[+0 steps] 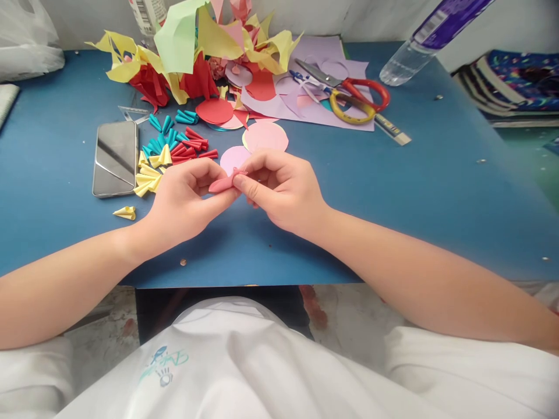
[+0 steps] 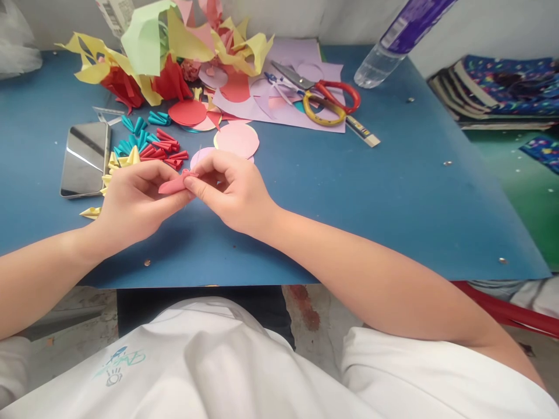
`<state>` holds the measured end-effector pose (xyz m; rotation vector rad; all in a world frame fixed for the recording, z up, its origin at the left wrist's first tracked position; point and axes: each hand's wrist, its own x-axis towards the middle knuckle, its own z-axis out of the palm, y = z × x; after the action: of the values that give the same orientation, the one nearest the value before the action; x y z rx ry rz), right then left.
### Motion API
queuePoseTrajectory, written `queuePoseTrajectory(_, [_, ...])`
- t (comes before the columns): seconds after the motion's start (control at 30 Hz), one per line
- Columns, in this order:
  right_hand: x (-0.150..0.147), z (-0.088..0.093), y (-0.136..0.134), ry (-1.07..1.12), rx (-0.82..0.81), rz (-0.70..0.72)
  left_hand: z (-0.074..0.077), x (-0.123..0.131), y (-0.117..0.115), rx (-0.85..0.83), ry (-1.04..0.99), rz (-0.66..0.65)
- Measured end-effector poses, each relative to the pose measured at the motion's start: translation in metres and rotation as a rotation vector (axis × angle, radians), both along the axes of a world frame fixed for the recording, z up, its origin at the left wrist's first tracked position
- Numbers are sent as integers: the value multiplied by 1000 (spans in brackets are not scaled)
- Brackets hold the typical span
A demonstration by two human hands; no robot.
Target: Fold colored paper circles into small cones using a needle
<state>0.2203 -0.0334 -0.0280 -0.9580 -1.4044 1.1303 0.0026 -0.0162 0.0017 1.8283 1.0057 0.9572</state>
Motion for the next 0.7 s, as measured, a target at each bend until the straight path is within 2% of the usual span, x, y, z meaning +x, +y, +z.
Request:
queuePoseTrajectory(0.17, [2, -5, 1, -27, 37, -16, 1, -2, 1, 17, 92, 21])
queuePoseTrajectory(0.5, [-5, -7, 0, 97, -114, 39, -5, 1, 0, 39, 47, -48])
queuePoseTrajectory(0.7, [-6, -4, 1, 125, -149, 42, -8, -1, 2, 20, 65, -41])
